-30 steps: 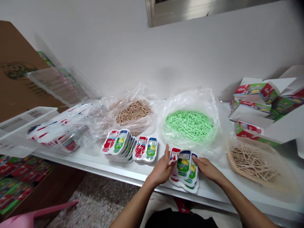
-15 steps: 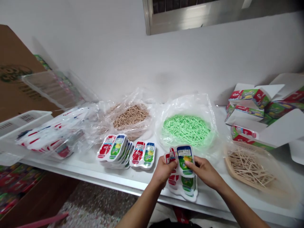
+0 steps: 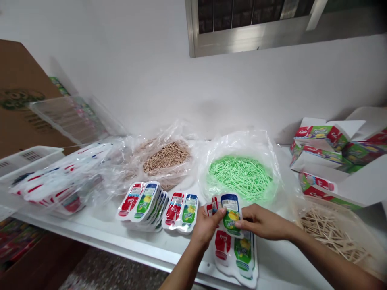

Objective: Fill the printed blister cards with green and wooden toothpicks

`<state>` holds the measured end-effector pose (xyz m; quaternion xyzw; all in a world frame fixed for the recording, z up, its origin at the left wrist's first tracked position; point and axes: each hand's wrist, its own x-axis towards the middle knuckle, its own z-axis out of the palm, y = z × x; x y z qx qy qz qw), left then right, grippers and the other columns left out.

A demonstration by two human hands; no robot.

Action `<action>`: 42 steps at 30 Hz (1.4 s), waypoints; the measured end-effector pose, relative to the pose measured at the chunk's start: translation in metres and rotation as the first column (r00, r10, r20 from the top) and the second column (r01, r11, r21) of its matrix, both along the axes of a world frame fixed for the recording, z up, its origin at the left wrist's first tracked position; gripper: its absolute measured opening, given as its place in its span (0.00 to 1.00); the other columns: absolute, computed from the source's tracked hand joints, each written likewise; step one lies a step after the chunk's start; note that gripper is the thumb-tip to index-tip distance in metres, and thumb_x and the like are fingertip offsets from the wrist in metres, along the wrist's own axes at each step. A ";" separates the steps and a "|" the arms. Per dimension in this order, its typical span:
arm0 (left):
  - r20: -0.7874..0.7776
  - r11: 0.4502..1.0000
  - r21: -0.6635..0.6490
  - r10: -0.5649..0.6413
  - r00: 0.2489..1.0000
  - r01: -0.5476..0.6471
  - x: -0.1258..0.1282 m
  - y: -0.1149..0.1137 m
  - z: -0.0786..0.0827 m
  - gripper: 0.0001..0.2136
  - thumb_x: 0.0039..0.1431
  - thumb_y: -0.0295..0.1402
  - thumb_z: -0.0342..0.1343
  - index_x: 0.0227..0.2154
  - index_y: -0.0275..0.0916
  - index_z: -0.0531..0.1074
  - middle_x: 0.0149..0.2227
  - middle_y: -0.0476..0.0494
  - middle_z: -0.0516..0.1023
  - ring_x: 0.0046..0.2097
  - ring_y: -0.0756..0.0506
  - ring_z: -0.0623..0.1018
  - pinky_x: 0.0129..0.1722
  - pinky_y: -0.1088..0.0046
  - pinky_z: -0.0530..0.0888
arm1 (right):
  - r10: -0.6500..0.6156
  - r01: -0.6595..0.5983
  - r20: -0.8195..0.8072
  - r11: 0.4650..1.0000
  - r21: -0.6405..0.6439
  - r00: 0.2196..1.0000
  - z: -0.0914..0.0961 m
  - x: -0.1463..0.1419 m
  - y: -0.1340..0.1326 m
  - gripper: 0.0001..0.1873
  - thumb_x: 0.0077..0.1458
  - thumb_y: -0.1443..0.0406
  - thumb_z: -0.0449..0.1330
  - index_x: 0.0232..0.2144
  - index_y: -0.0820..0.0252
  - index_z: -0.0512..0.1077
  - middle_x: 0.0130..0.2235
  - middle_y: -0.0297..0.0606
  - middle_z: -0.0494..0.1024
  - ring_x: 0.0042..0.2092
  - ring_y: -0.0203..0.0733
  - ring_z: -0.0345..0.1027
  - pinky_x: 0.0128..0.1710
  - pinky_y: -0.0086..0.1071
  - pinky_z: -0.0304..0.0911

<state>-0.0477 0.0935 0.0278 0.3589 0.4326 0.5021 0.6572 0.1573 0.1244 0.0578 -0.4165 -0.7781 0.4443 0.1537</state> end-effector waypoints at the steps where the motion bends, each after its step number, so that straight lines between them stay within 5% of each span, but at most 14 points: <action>1: 0.012 0.999 -0.016 0.031 0.999 -0.031 -0.002 0.002 -0.001 0.15 0.46 0.38 0.65 0.35 0.32 0.77 0.33 0.38 0.81 0.34 0.42 0.79 0.37 0.67 0.75 | 0.054 -0.058 0.108 0.998 0.033 0.993 0.000 0.004 0.013 0.22 0.58 0.50 0.51 0.25 0.59 0.73 0.25 0.31 0.74 0.28 0.35 0.66 0.27 0.25 0.59; 3: 0.052 0.994 -0.068 0.086 0.995 -0.082 -0.005 0.005 -0.001 0.18 0.43 0.38 0.67 0.36 0.32 0.76 0.33 0.38 0.81 0.34 0.41 0.79 0.37 0.66 0.75 | -0.013 -0.054 0.391 0.985 0.161 0.920 -0.003 0.012 0.043 0.23 0.64 0.55 0.43 0.32 0.58 0.74 0.31 0.34 0.77 0.32 0.36 0.69 0.31 0.26 0.62; 8: 0.072 0.983 -0.140 0.127 0.989 -0.116 -0.007 0.010 0.000 0.19 0.37 0.40 0.69 0.30 0.30 0.77 0.28 0.37 0.81 0.31 0.40 0.80 0.34 0.65 0.75 | -0.235 0.030 0.632 0.948 0.317 0.738 -0.038 0.011 0.108 0.13 0.57 0.60 0.57 0.39 0.65 0.72 0.42 0.46 0.75 0.45 0.48 0.68 0.41 0.38 0.64; 12: 0.035 0.980 -0.114 0.169 0.985 -0.164 -0.011 0.015 0.004 0.16 0.38 0.38 0.69 0.28 0.30 0.77 0.26 0.39 0.80 0.30 0.41 0.79 0.33 0.66 0.75 | -0.260 -0.015 0.735 0.939 0.344 0.626 -0.066 -0.009 0.128 0.16 0.59 0.60 0.57 0.47 0.63 0.68 0.49 0.43 0.71 0.47 0.44 0.67 0.46 0.44 0.65; 17: 0.062 0.972 -0.093 0.224 0.973 -0.218 -0.027 0.021 0.007 0.14 0.41 0.37 0.68 0.29 0.32 0.76 0.27 0.41 0.80 0.29 0.43 0.79 0.35 0.67 0.75 | -0.290 -0.036 0.789 0.930 0.366 0.541 -0.076 -0.004 0.135 0.17 0.59 0.61 0.57 0.49 0.64 0.67 0.49 0.44 0.71 0.46 0.44 0.68 0.44 0.42 0.67; 22: 0.042 0.952 0.028 0.303 0.952 -0.304 -0.038 0.040 0.003 0.18 0.43 0.40 0.66 0.35 0.32 0.76 0.28 0.41 0.80 0.30 0.44 0.78 0.34 0.68 0.74 | -0.345 -0.050 0.738 0.889 0.455 0.581 -0.070 0.026 0.135 0.14 0.61 0.61 0.54 0.45 0.64 0.68 0.47 0.42 0.71 0.47 0.45 0.67 0.46 0.45 0.63; 25: -0.028 0.908 0.201 0.382 0.924 -0.369 -0.029 0.069 0.006 0.15 0.46 0.42 0.64 0.31 0.34 0.76 0.27 0.45 0.78 0.29 0.46 0.76 0.32 0.71 0.72 | -0.385 -0.024 0.670 0.857 0.515 0.634 -0.065 0.039 0.135 0.12 0.63 0.65 0.48 0.41 0.66 0.67 0.44 0.49 0.71 0.47 0.50 0.64 0.46 0.46 0.58; 29: -0.052 0.837 0.334 0.476 0.878 -0.434 0.005 0.125 0.008 0.13 0.46 0.42 0.63 0.21 0.36 0.71 0.20 0.53 0.71 0.24 0.52 0.69 0.26 0.78 0.66 | -0.363 -0.009 0.578 0.841 0.541 0.731 -0.061 0.045 0.131 0.10 0.61 0.69 0.43 0.37 0.65 0.64 0.35 0.48 0.72 0.38 0.47 0.65 0.42 0.40 0.56; 34: -0.030 0.837 0.337 0.468 0.883 -0.432 0.064 0.181 -0.005 0.11 0.50 0.40 0.58 0.24 0.37 0.71 0.22 0.51 0.72 0.25 0.50 0.70 0.28 0.75 0.67 | -0.255 -0.061 0.470 0.826 0.560 0.845 -0.056 0.050 0.117 0.09 0.61 0.70 0.41 0.38 0.62 0.60 0.35 0.42 0.70 0.36 0.41 0.63 0.38 0.31 0.58; 42: -0.047 0.877 0.344 0.372 0.927 -0.334 0.128 0.190 -0.022 0.09 0.51 0.37 0.57 0.28 0.36 0.73 0.25 0.45 0.76 0.27 0.46 0.73 0.31 0.69 0.70 | -0.165 -0.126 0.442 0.821 0.557 0.881 -0.054 0.059 0.108 0.09 0.61 0.68 0.45 0.32 0.62 0.64 0.33 0.45 0.71 0.35 0.44 0.63 0.37 0.35 0.56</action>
